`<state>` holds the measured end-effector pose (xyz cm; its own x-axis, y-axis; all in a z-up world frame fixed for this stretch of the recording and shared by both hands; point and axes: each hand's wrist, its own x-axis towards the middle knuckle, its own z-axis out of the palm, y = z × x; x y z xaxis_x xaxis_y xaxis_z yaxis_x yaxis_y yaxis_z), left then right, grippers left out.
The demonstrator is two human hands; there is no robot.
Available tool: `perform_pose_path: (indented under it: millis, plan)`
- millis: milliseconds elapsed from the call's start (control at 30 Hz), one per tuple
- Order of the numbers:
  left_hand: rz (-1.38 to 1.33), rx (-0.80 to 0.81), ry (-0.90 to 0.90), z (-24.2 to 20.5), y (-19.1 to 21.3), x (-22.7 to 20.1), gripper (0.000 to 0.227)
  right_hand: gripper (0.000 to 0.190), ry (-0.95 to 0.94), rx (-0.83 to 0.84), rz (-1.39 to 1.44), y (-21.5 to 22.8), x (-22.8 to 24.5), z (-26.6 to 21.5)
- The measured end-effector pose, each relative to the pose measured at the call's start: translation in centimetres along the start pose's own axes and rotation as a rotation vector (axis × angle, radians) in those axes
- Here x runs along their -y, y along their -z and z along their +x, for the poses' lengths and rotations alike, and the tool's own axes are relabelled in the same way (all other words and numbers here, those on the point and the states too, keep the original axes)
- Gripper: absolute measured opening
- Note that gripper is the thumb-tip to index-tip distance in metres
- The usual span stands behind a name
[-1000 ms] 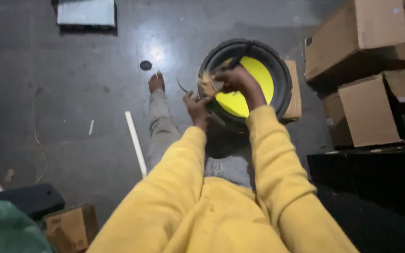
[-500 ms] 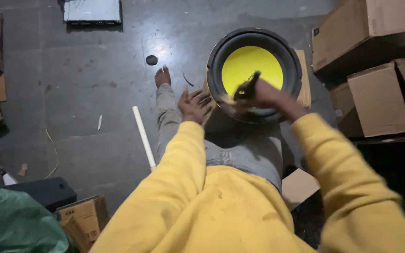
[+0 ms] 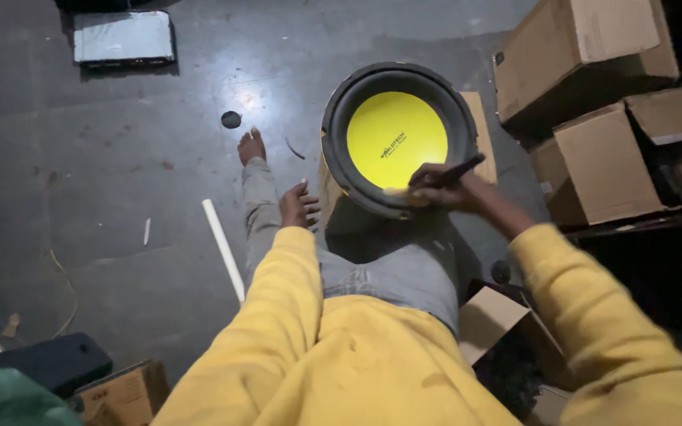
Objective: The person removes a yellow subwoofer from a wooden enclosure and places it on a cardboard box. They then use a brush to clean the speaker cone and surround, flip it over to clean the back frame, and flip it back to continue cleaning the front.
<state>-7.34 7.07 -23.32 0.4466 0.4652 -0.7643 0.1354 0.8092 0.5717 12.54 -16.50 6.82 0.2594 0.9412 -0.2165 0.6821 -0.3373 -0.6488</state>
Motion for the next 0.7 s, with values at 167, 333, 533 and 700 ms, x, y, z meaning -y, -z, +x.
perform_pose_path:
  millis: [167, 333, 533, 700]
  plan:
    - [0.005, -0.017, 0.023, -0.7, 0.4, -0.3, 0.071, 0.036, 0.009, -0.313, -0.696, 5.8, -2.9, -0.4]
    - [0.042, -0.002, -0.075, 0.9, 1.8, -0.2, 0.063, 0.031, -0.039, -0.436, -0.387, 0.5, -3.7, -0.7]
    - [-0.079, -0.145, 0.000, 1.7, 3.7, 0.4, 0.046, 0.031, -0.186, -0.539, -0.100, -1.1, -6.4, -0.6]
    - [-0.070, -0.245, -0.282, -2.6, 0.6, -3.4, 0.041, 0.010, -0.202, -0.744, -0.102, -6.5, -5.1, 3.2]
